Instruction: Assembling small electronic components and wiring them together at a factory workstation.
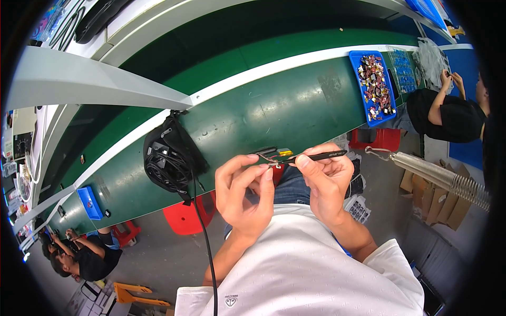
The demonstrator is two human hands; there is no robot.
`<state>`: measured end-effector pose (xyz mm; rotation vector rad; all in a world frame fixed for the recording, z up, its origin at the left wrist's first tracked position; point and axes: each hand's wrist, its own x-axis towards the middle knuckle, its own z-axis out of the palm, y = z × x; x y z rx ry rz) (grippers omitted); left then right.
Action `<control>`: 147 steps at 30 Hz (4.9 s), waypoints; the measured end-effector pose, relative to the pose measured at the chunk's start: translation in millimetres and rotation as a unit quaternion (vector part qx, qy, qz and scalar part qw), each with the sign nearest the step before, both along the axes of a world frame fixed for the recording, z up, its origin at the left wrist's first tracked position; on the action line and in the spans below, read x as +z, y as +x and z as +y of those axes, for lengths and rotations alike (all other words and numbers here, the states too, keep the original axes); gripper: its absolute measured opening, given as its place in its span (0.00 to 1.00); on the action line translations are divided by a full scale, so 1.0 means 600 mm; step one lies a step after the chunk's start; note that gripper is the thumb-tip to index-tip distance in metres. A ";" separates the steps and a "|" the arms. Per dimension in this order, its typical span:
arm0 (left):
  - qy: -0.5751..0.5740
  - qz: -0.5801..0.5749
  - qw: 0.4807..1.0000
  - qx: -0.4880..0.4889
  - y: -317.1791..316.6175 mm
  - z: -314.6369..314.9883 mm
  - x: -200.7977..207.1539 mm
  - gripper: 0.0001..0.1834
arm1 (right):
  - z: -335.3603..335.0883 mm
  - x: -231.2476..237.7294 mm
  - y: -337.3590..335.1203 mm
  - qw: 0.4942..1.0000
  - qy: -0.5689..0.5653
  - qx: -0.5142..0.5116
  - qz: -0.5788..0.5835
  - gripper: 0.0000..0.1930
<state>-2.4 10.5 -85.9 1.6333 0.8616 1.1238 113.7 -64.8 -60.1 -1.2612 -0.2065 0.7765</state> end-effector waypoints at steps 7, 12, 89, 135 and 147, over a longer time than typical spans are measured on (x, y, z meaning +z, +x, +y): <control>0.110 0.057 0.992 0.011 -0.003 0.001 -0.005 0.11 | 0.001 -0.002 0.000 1.000 0.001 0.002 -0.011 0.06; 0.185 0.066 0.980 0.029 0.001 0.011 -0.013 0.13 | 0.005 -0.002 -0.001 1.000 0.002 0.005 -0.010 0.06; -0.403 -0.169 0.892 -0.112 -0.015 0.004 0.012 0.12 | -0.001 -0.005 0.005 1.000 -0.017 0.013 0.016 0.05; -0.369 -0.115 0.899 -0.206 -0.025 0.032 -0.006 0.24 | -0.014 -0.042 -0.002 0.965 -0.002 0.034 -0.262 0.07; -0.349 -0.124 0.905 -0.210 -0.024 0.036 -0.007 0.23 | -0.014 -0.047 0.000 0.960 0.011 0.043 -0.277 0.06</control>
